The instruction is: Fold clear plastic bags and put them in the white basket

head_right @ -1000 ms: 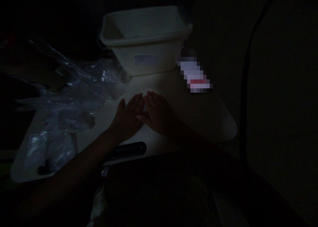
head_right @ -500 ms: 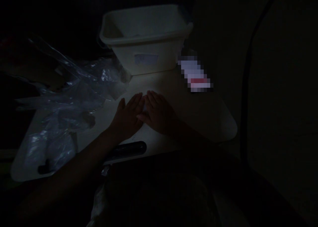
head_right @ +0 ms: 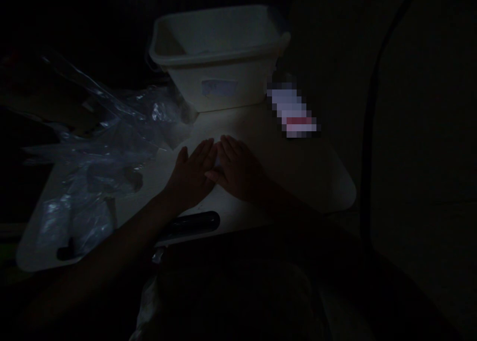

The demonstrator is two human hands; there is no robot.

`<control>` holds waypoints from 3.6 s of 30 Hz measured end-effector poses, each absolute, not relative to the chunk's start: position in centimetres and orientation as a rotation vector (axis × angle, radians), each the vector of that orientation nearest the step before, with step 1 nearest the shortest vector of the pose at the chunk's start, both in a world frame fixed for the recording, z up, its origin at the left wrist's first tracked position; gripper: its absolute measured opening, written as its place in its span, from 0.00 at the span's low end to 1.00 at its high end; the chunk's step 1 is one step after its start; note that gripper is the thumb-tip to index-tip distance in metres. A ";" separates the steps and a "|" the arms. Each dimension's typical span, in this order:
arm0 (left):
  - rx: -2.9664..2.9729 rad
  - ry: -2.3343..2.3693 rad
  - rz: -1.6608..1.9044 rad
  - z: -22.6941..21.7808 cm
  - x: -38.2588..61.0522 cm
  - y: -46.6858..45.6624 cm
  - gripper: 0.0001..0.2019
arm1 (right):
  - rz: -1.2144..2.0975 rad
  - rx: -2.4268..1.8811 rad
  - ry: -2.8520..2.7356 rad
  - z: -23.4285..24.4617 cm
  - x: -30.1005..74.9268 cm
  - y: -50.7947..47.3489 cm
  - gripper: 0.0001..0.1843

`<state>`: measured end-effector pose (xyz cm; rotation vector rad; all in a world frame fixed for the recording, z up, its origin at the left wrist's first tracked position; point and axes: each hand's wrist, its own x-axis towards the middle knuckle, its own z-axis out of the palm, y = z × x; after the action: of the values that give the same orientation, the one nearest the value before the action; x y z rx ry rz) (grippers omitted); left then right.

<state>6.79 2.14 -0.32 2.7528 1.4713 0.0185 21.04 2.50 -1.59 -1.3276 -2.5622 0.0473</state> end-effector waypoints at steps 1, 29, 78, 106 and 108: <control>2.756 1.472 0.018 -0.3 6.8 2.1 0.25 | 0.050 -1.330 -2.558 -1.6 21.0 2.5 0.33; 2.732 1.466 0.071 -0.4 6.7 2.2 0.25 | 0.022 -1.344 -2.568 -1.8 21.0 2.5 0.34; 2.746 1.468 0.068 -0.3 6.6 2.0 0.25 | 0.028 -1.330 -2.558 -1.5 21.0 2.4 0.33; 2.624 1.469 0.332 -0.2 6.5 2.3 0.23 | 0.119 -1.493 -2.095 -1.9 22.1 4.4 0.13; 2.621 1.463 0.343 -0.2 6.5 2.4 0.23 | 0.177 -1.549 -2.138 -1.6 22.1 4.9 0.12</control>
<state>6.51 2.38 -0.21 2.6205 1.4635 0.3430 22.10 4.95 -1.61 -1.5493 -2.1382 0.1772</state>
